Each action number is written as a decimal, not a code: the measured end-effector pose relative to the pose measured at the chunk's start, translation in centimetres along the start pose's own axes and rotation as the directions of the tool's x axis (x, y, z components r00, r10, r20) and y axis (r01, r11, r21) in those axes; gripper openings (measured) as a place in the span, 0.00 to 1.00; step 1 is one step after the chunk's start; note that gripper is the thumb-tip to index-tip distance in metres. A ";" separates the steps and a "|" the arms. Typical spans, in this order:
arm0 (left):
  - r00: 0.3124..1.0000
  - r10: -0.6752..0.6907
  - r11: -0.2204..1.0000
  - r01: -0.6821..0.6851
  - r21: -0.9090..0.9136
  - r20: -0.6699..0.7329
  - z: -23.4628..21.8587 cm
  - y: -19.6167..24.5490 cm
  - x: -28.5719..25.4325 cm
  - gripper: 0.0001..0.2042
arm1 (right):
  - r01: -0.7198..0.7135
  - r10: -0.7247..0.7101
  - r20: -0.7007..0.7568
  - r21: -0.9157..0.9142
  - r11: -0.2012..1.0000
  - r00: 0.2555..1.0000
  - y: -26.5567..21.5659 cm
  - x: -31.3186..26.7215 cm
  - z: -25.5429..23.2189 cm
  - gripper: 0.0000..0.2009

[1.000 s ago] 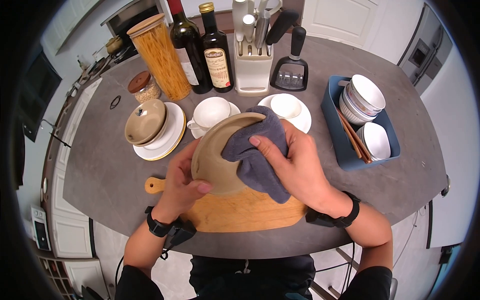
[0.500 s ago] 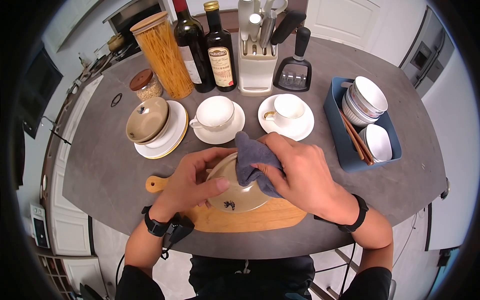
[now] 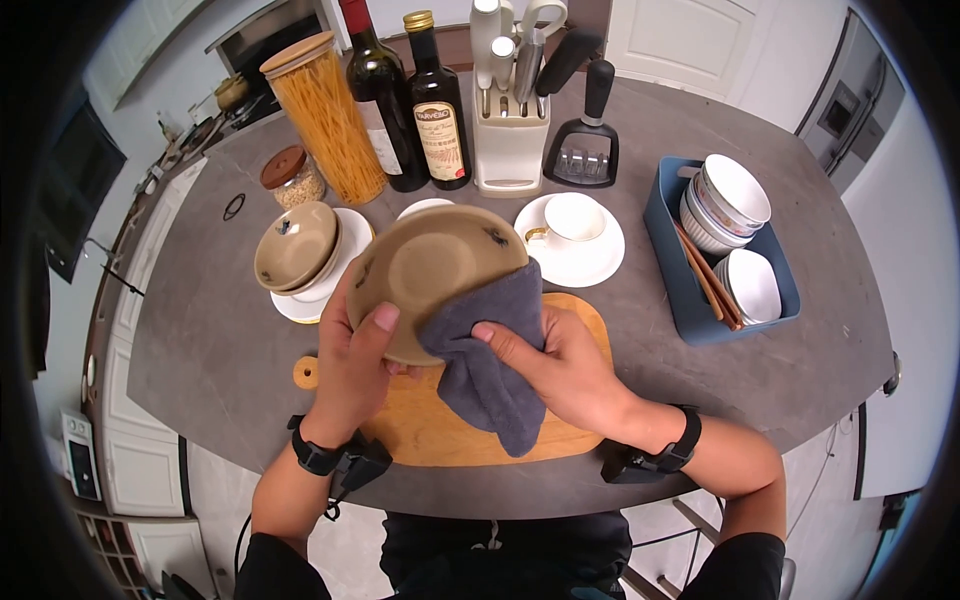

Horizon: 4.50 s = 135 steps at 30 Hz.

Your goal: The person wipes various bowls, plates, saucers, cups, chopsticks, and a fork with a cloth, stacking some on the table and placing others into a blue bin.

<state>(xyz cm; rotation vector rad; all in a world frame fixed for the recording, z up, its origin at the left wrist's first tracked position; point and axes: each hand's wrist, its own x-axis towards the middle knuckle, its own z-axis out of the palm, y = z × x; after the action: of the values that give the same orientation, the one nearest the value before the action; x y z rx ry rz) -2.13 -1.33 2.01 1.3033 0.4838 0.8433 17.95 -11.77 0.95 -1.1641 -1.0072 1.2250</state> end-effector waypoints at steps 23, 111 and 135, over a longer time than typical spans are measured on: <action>0.870 -0.167 0.439 0.487 -0.755 0.464 -2.2 -0.3 0.7 0.26 | 0.491 -0.757 0.451 -0.848 -0.199 0.473 -3.0 0.5 -2.9 0.18; 0.798 0.164 0.809 -0.445 0.383 0.580 0.3 1.5 -1.1 0.19 | -0.105 0.120 0.008 -0.421 0.901 0.993 -7.9 -1.5 -4.4 0.36; 0.823 -0.014 0.982 -0.097 0.164 0.568 -1.1 2.0 0.1 0.15 | -0.157 -0.002 -0.244 -0.632 0.759 0.970 -4.5 -6.8 -7.8 0.26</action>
<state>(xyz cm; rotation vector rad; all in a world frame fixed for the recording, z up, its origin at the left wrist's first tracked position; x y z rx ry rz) -3.38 -0.51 3.69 1.6633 0.0534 0.4083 25.65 -19.22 4.49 -1.8628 -1.2576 0.7730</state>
